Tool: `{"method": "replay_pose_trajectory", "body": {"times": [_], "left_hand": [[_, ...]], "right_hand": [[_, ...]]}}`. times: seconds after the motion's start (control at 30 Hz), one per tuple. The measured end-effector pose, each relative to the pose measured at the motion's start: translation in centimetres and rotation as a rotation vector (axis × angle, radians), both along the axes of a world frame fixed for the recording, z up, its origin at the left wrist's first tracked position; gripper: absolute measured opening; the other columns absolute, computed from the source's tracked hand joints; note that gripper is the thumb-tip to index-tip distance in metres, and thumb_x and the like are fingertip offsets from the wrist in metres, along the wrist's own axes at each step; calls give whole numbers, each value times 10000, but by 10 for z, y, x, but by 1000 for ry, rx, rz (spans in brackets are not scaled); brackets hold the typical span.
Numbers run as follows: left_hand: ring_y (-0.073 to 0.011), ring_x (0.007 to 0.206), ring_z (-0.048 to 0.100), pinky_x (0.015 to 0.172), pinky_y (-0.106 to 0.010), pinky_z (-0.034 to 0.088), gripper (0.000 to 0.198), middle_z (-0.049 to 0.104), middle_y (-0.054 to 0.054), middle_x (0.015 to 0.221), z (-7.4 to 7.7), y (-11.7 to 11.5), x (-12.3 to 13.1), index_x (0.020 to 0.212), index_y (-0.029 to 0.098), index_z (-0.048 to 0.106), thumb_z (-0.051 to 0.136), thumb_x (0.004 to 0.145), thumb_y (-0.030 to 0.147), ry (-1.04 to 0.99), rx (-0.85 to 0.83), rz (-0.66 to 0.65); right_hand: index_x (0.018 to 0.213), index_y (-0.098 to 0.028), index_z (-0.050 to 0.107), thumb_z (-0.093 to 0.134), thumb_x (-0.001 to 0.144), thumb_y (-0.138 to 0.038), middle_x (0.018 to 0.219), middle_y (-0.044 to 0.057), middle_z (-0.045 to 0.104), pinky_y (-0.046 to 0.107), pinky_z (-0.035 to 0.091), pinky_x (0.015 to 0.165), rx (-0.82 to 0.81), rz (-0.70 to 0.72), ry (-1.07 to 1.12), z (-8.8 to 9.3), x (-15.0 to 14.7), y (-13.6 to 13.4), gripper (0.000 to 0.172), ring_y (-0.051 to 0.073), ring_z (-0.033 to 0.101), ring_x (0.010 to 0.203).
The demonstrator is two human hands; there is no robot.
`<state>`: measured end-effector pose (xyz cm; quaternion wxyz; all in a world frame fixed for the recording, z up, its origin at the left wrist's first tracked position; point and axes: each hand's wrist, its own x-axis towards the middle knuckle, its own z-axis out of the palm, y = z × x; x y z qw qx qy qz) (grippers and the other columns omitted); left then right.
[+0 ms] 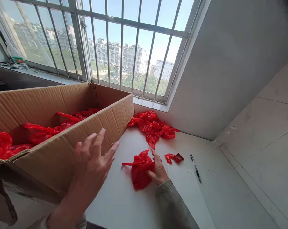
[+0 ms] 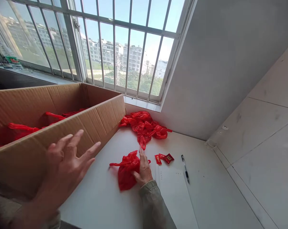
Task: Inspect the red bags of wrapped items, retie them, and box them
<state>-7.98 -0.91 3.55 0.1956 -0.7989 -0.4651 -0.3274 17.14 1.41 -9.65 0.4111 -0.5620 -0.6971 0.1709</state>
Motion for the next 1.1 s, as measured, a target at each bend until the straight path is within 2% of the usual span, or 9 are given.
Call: {"method": "replay_pose_trajectory", "body": {"times": [0.07, 0.13, 0.27, 0.37, 0.53, 0.7, 0.8, 0.93, 1.1], "left_hand": [[-318, 1284, 393, 1007, -523, 432, 317, 400, -117, 1382, -30, 10, 19, 1205, 237, 571, 496, 918, 124, 38, -161, -228], [-204, 1104, 562, 893, -356, 538, 376, 484, -111, 1286, -61, 28, 38, 1232, 233, 557, 424, 922, 68, -14, -335, -374], [-209, 1189, 511, 965, -383, 493, 543, 464, -91, 1352, -96, 68, 70, 1260, 219, 540, 299, 856, -52, -72, -378, -510], [-266, 1285, 414, 1018, -441, 444, 534, 488, -45, 1355, -104, 91, 78, 1165, 223, 597, 333, 793, -55, -46, -373, -622], [-204, 1057, 579, 901, -332, 527, 269, 606, -68, 1111, -128, 116, 67, 956, 199, 600, 448, 787, 55, -88, -373, -668], [-235, 1048, 558, 873, -372, 518, 169, 533, -99, 1146, -151, 123, 67, 962, 194, 535, 446, 838, 121, -172, -348, -586], [-245, 1058, 544, 881, -382, 502, 174, 512, -97, 1160, -153, 122, 72, 977, 196, 512, 452, 835, 115, -172, -332, -599], [-256, 1068, 540, 885, -393, 493, 190, 516, -95, 1151, -153, 121, 74, 993, 202, 508, 453, 836, 109, -189, -316, -604], [-233, 988, 567, 835, -370, 514, 199, 547, -79, 1074, -153, 119, 74, 958, 203, 510, 444, 813, 84, -225, -300, -573]], "right_hand": [[1402, -205, 314, 608, 670, -161, 1354, 133, 442, 499, 357, 1066, 12, -99, 62, -10, -2, -9, 790, 294, 423, 1271], [1369, -194, 364, 623, 715, -229, 1335, 150, 444, 514, 351, 1063, 32, -238, 124, -18, -5, -16, 705, 313, 411, 1269], [1259, -194, 483, 592, 733, -193, 1266, 138, 504, 492, 380, 1047, 101, -278, 157, -33, -19, -17, 537, 310, 450, 1232], [1265, -209, 482, 539, 735, -128, 1236, 110, 545, 457, 410, 1034, 173, -215, 138, -43, -24, -6, 539, 274, 497, 1187], [1300, -168, 489, 492, 868, -242, 1286, 132, 531, 438, 431, 1018, 213, -167, -75, -37, -1, -1, 439, 255, 485, 1203], [1073, -222, 658, 455, 912, -206, 1083, 85, 638, 398, 467, 950, -40, -226, -284, 1, 46, -16, 260, 227, 559, 1072], [1204, -294, 619, 636, 812, -233, 1235, 96, 578, 450, 462, 937, -265, -248, -483, 13, 78, -8, 397, 289, 518, 1152], [1234, -366, 601, 697, 785, -307, 1386, 99, 467, 503, 462, 915, -407, -301, -562, 1, 113, 26, 463, 367, 419, 1273], [1226, -221, 574, 602, 885, -286, 1361, 91, 486, 490, 425, 996, -389, -349, -544, -15, 138, 60, 348, 272, 475, 1233]]}}
